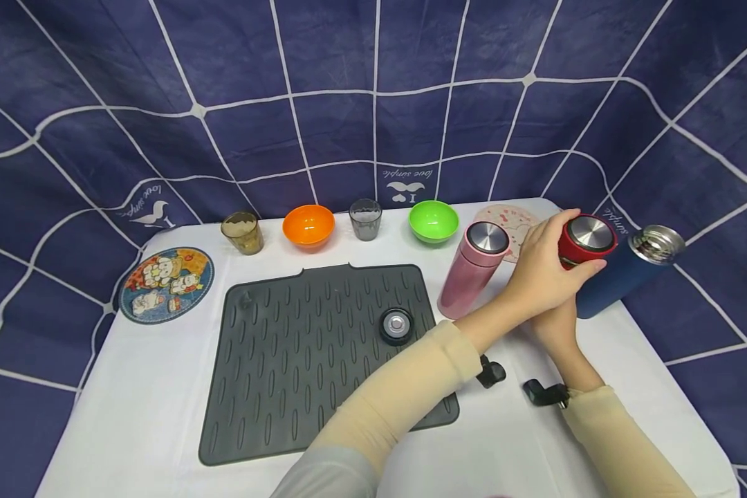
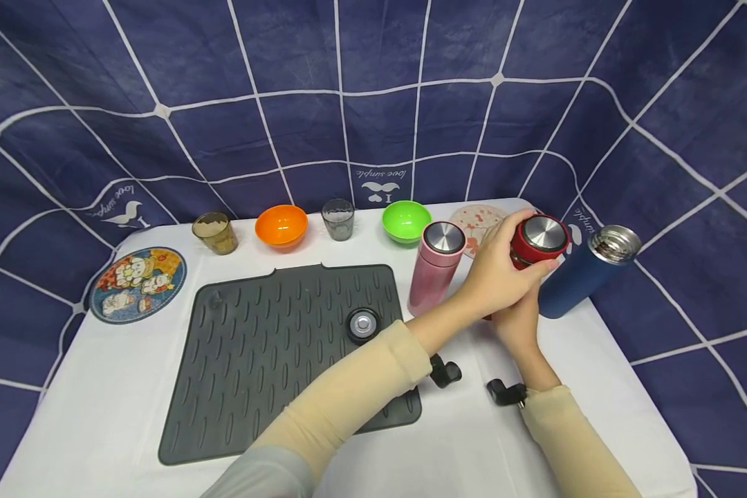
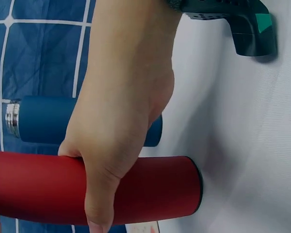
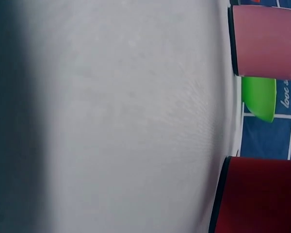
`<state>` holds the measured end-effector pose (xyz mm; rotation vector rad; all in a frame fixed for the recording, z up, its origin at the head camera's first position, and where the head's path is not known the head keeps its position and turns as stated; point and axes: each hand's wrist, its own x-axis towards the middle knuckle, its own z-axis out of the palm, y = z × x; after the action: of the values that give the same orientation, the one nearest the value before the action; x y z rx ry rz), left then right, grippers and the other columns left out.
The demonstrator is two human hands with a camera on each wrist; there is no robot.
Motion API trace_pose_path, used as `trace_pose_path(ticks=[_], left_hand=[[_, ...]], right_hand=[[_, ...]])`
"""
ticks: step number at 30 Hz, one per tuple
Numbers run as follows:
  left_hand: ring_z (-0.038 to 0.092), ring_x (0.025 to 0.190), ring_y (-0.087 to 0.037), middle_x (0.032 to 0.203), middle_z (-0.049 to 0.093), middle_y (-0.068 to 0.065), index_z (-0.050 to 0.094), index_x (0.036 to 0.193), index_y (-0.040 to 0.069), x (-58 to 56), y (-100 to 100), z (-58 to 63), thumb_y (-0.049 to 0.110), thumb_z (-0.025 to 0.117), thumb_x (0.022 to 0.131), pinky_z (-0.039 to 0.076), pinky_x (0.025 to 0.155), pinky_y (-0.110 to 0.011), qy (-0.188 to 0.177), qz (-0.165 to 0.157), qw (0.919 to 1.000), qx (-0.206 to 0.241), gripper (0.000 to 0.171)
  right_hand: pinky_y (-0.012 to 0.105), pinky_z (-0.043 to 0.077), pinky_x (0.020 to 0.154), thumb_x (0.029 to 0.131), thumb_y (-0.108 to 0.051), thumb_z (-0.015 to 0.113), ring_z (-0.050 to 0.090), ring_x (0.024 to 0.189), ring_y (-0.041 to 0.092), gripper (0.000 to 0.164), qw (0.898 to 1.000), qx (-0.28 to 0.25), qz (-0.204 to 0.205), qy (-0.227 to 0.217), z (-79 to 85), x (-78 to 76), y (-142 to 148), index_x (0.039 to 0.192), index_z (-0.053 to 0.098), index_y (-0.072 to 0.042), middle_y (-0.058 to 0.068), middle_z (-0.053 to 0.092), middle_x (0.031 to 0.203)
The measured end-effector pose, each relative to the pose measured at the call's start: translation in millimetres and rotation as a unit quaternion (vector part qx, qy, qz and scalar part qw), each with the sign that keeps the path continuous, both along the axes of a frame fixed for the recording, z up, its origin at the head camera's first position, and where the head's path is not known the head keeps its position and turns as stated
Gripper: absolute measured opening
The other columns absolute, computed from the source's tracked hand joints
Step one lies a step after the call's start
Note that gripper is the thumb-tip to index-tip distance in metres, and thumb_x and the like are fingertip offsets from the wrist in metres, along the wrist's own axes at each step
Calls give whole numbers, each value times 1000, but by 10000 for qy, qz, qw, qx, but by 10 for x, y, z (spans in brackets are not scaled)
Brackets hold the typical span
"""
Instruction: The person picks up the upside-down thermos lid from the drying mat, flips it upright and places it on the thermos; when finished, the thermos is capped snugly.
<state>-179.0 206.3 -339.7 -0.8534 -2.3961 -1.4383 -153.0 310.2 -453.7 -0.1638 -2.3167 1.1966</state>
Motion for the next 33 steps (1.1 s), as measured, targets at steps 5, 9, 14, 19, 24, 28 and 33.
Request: trace_pose_path(ticks=[5,9,14,19,24,28,33], left_hand=[[36,126,1,138,42,6,34,143,26,-15,0,-50,41,72,80,29,100,-10,-202,-176,9994,227,76],[41,121,3,133,47,8,31,141,20,-14,26,-99,41,75,78,31,98,-7,-314,-128,9980,541,80],[37,129,0,140,42,3,31,142,16,-46,26,-169,37,71,82,28,105,-10,-102,-235,9980,577,76],[31,136,-3,148,37,2,25,148,16,-77,-1,-221,36,63,90,24,111,-15,-103,-357,9988,316,72],[33,136,-6,148,38,0,25,147,13,-66,-6,-224,33,60,91,25,111,-17,-102,-439,9986,275,69],[34,130,-2,141,41,6,28,145,19,-48,27,-200,41,67,84,30,105,-15,-289,-234,9988,318,76],[36,125,1,136,42,8,30,140,20,-73,57,-196,45,71,81,30,102,-12,-203,-8,9988,442,76]], right_hand=[[13,33,85,85,-6,62,47,95,-3,42,9996,-237,104,-78,0,22,-6,124,46,-2,-7,55,103],[14,32,90,86,-11,64,45,102,-4,50,9998,-112,92,-167,11,18,4,130,42,-7,0,54,112],[14,31,97,84,-12,67,43,116,3,66,9990,-342,192,-202,35,5,18,139,30,-17,4,49,128],[22,31,106,84,-12,67,40,128,10,77,9960,-786,209,-375,30,4,33,144,20,-24,6,42,140],[29,30,110,84,-15,67,39,130,14,75,9971,-599,77,-464,37,15,38,144,21,-20,8,42,140],[16,33,99,85,-12,65,45,115,3,62,9986,-448,102,-280,58,34,15,138,33,-9,4,51,125],[11,33,94,83,-6,65,45,110,-3,63,9969,-697,322,-171,250,121,-124,136,33,-9,-2,51,120]])
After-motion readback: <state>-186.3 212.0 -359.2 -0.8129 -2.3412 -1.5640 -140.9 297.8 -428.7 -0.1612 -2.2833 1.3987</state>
